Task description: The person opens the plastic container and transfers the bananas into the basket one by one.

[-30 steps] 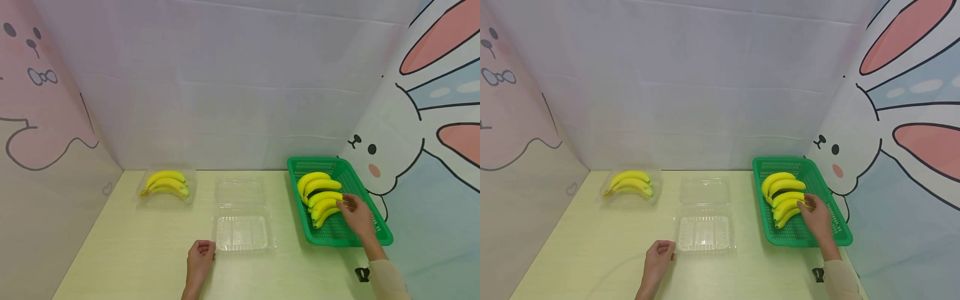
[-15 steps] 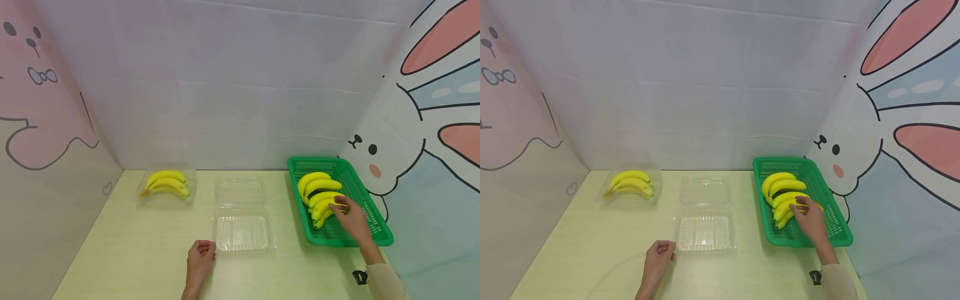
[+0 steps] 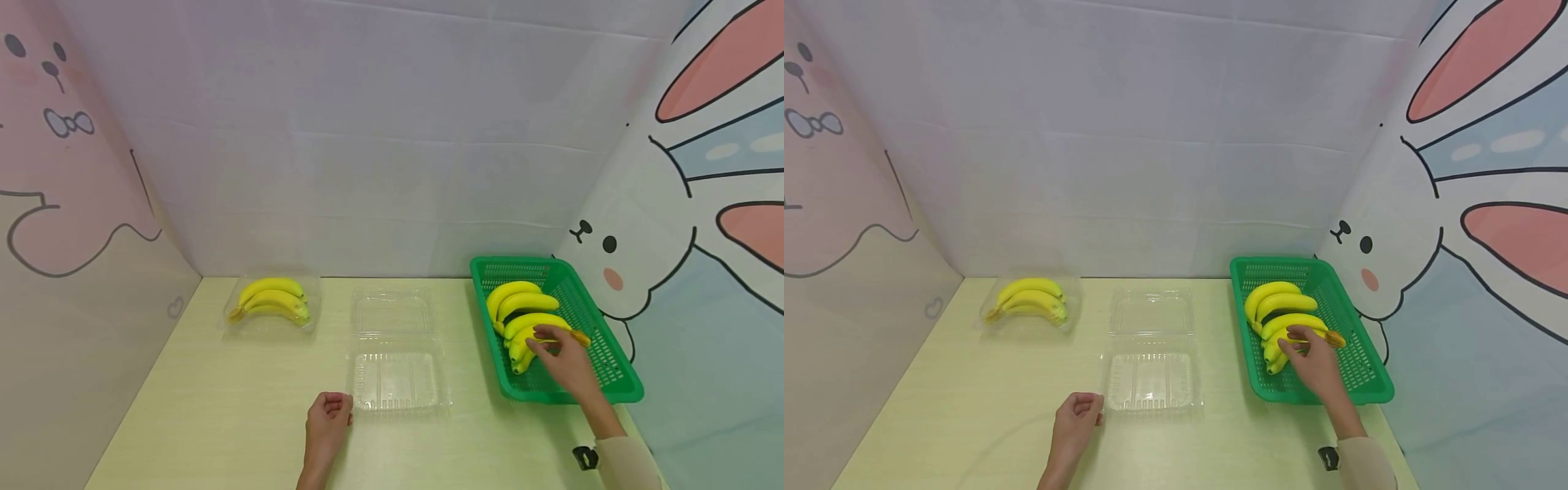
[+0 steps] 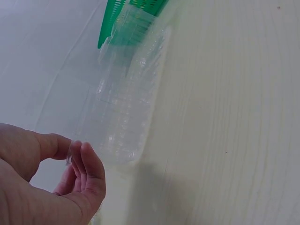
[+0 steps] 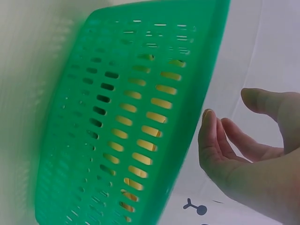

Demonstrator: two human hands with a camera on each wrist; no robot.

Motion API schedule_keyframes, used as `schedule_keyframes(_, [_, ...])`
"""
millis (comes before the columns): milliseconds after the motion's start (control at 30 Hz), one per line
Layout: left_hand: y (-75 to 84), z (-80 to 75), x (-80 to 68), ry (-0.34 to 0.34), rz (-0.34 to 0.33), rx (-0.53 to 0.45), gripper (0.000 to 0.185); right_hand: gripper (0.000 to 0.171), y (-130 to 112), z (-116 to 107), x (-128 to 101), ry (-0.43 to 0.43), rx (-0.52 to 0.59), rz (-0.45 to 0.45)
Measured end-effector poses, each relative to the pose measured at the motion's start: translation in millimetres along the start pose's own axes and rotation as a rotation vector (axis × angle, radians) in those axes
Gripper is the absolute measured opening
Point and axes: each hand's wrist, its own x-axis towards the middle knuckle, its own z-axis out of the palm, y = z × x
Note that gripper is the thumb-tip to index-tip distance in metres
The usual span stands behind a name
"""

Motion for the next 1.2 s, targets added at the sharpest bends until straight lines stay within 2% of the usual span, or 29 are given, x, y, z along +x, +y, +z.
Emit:
schedule_keyframes(667, [-1.1,0.8,0.9,0.0,-0.004,-0.005,0.017,0.045,-9,17,-7,-0.186,0.024,-0.022])
schedule_keyframes(1200, [-0.2,-0.1,0.1,-0.007,-0.007,-0.017,0.018,0.042,-2,35,-8,-0.226,0.092,-0.009])
